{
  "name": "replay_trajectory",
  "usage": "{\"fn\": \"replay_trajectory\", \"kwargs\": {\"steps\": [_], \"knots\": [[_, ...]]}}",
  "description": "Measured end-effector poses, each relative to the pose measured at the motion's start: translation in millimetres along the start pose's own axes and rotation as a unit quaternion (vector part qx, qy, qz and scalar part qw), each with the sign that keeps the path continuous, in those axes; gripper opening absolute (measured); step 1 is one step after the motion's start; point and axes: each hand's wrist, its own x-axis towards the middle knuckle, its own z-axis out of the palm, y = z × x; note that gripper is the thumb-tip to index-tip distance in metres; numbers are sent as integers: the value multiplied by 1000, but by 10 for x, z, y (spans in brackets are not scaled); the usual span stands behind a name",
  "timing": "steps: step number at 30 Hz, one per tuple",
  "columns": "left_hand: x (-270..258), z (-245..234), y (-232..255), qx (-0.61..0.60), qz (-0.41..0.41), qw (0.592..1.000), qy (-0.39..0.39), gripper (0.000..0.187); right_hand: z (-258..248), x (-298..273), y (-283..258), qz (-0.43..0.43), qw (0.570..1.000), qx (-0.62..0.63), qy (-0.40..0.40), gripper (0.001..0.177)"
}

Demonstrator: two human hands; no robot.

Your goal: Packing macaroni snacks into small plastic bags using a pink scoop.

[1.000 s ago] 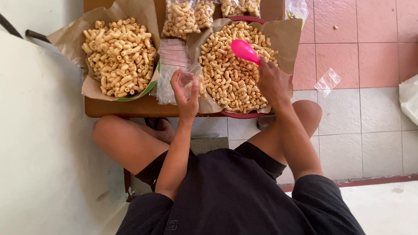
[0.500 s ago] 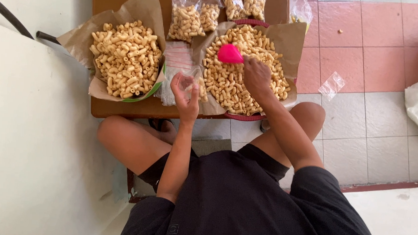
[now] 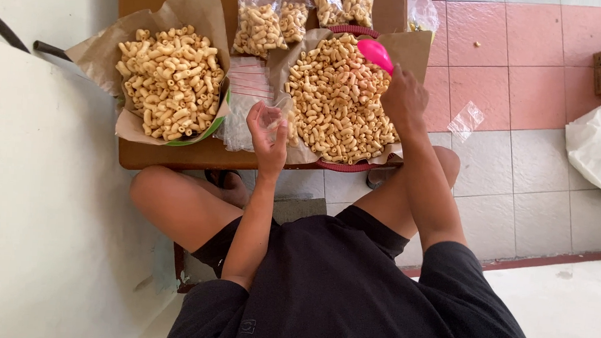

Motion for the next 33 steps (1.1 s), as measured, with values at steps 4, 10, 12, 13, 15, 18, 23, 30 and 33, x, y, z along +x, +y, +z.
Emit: {"fn": "replay_trajectory", "kwargs": {"steps": [4,10,12,13,15,18,23,30,33], "knots": [[18,5,361,8,-8,1000,-2,45,-495,211,-486,11,999,30,-31,46],[-9,-125,266,26,1,1000,10,44,-64,355,-635,40,995,-13,-89,27],[-32,-197,46,24,-1,1000,5,57,151,224,-640,-8,995,-92,-32,47],[-24,-194,38,24,-1,1000,5,57,144,142,-640,-8,995,-93,-31,47],[-29,-187,13,25,0,1000,7,57,145,-41,-630,-19,996,-75,-37,49],[-24,-150,39,12,-5,1000,0,56,43,-244,-511,-14,995,-90,-34,49],[-34,-106,61,15,-14,1000,-6,57,-339,-466,-324,-40,998,-10,51,43],[-43,-157,73,23,-18,1000,2,56,-370,-684,162,-39,984,156,78,25],[-30,-175,113,26,-24,999,-2,57,-344,-867,382,-30,991,129,-5,28]]}}
